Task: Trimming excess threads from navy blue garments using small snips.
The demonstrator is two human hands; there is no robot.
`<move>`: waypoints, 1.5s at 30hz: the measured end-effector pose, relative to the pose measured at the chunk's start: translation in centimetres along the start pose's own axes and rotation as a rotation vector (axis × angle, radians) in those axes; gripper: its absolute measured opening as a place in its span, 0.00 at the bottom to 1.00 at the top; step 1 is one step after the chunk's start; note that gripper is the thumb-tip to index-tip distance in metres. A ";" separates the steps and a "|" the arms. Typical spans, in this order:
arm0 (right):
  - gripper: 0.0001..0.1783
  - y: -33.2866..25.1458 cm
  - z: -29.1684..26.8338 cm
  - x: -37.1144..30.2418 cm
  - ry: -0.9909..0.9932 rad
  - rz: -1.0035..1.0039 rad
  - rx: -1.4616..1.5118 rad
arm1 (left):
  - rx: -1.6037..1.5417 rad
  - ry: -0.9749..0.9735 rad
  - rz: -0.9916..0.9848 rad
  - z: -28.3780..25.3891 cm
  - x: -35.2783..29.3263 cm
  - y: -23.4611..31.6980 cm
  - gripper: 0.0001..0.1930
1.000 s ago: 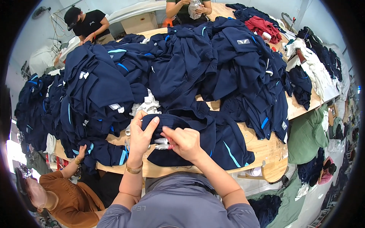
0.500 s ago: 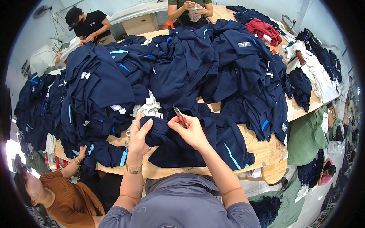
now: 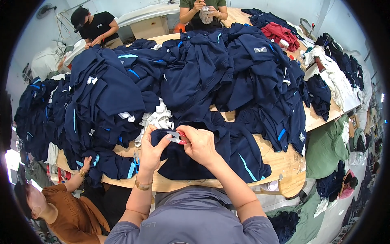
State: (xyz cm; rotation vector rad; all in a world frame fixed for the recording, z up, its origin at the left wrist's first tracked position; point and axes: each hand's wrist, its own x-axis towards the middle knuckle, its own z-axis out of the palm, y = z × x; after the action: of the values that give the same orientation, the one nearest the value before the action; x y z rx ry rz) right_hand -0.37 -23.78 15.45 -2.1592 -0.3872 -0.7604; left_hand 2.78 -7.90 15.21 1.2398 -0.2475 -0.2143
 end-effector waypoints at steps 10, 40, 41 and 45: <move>0.05 1.0 0.2 -0.5 0.079 0.489 0.837 | -0.083 0.031 -0.035 0.5 0.2 0.8 0.15; 0.15 0.7 -1.4 -1.7 0.024 0.161 -0.006 | -0.030 -0.110 -0.109 0.7 0.4 1.9 0.10; 0.16 0.7 -1.3 -1.7 0.030 0.120 -0.078 | -0.046 -0.117 -0.117 0.7 0.4 2.0 0.10; 0.18 0.8 -1.5 -1.5 0.012 0.042 -0.200 | -0.079 -0.104 -0.132 0.6 0.2 2.0 0.10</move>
State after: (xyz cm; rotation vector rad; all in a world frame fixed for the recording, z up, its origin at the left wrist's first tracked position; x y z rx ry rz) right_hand -1.70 -25.45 14.74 -2.3398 -0.2687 -0.8172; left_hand 2.86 -7.84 17.32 1.1692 -0.2446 -0.3999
